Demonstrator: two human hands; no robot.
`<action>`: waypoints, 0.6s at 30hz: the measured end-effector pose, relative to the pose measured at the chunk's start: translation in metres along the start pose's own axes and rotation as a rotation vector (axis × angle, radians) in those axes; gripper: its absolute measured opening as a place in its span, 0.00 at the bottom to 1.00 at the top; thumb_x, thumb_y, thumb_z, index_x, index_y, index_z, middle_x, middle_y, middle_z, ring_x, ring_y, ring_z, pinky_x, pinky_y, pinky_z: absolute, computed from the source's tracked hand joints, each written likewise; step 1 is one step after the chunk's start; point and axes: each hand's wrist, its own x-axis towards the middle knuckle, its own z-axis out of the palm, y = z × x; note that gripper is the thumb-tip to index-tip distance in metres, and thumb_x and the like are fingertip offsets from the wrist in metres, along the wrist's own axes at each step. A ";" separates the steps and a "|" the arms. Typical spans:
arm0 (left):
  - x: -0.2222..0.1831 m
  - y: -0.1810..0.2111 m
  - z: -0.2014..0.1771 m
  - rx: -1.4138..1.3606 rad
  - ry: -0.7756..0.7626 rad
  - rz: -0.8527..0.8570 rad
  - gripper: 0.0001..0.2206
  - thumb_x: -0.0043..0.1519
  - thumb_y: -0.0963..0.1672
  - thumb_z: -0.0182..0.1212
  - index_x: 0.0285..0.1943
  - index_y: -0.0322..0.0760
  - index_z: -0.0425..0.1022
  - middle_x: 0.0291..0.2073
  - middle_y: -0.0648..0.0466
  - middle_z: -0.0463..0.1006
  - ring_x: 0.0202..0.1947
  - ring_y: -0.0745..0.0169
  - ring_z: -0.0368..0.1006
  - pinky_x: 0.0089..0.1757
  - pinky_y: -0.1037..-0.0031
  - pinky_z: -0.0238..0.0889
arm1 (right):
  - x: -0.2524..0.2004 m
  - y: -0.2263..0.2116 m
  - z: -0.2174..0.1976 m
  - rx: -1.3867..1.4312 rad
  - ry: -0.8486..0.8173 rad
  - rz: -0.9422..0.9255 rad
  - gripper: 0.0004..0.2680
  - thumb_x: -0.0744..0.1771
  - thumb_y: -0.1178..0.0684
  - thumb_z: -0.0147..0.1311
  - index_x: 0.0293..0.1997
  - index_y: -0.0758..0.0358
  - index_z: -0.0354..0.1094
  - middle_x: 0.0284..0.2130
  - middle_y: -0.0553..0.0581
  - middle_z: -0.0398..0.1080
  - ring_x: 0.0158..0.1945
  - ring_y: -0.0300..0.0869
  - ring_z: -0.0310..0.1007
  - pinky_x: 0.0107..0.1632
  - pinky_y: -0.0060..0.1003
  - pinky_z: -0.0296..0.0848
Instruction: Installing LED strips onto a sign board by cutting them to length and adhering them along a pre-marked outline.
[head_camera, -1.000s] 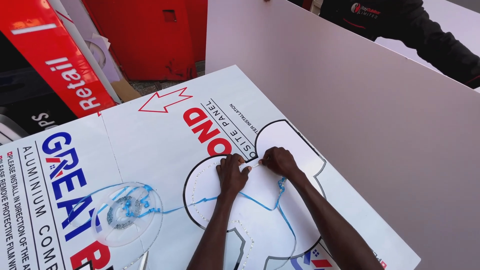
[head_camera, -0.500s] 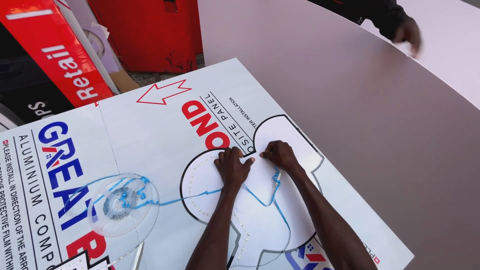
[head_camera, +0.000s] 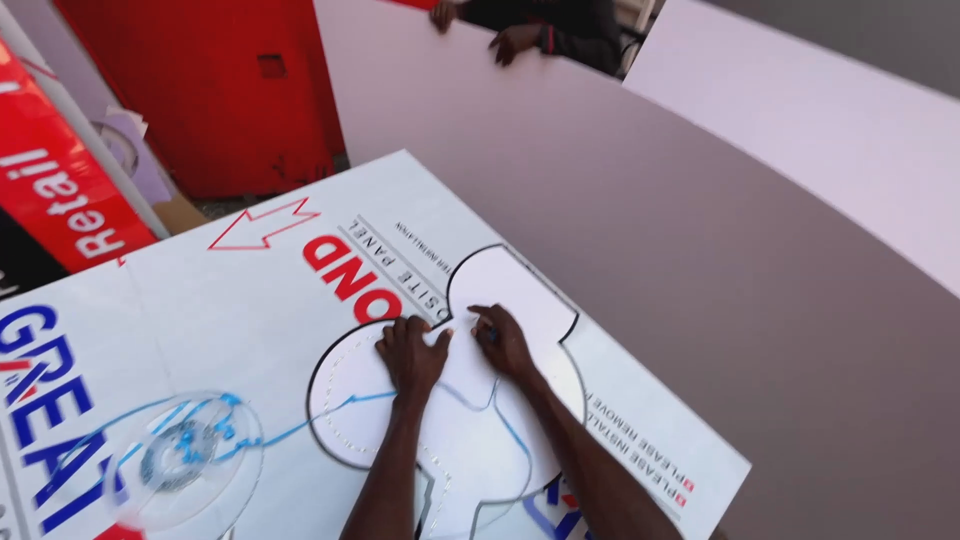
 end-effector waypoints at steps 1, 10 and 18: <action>0.003 0.009 0.003 -0.019 0.019 0.015 0.17 0.62 0.54 0.76 0.47 0.48 0.76 0.45 0.52 0.75 0.56 0.45 0.72 0.61 0.46 0.60 | 0.008 0.002 -0.008 -0.017 0.013 -0.022 0.15 0.72 0.54 0.63 0.70 0.51 0.76 0.40 0.63 0.76 0.49 0.60 0.78 0.57 0.56 0.76; -0.038 0.001 0.039 0.335 0.390 0.217 0.19 0.66 0.52 0.67 0.60 0.40 0.78 0.59 0.45 0.78 0.58 0.40 0.75 0.66 0.44 0.65 | 0.011 0.027 0.015 0.148 0.065 -0.254 0.12 0.70 0.59 0.56 0.55 0.51 0.85 0.42 0.49 0.79 0.45 0.43 0.81 0.50 0.38 0.77; -0.045 -0.006 0.030 0.272 0.189 0.205 0.22 0.73 0.55 0.52 0.73 0.56 0.80 0.69 0.40 0.75 0.70 0.38 0.71 0.71 0.43 0.59 | 0.002 0.014 0.006 0.255 0.004 -0.221 0.14 0.69 0.64 0.53 0.57 0.54 0.82 0.42 0.54 0.76 0.42 0.45 0.79 0.46 0.41 0.76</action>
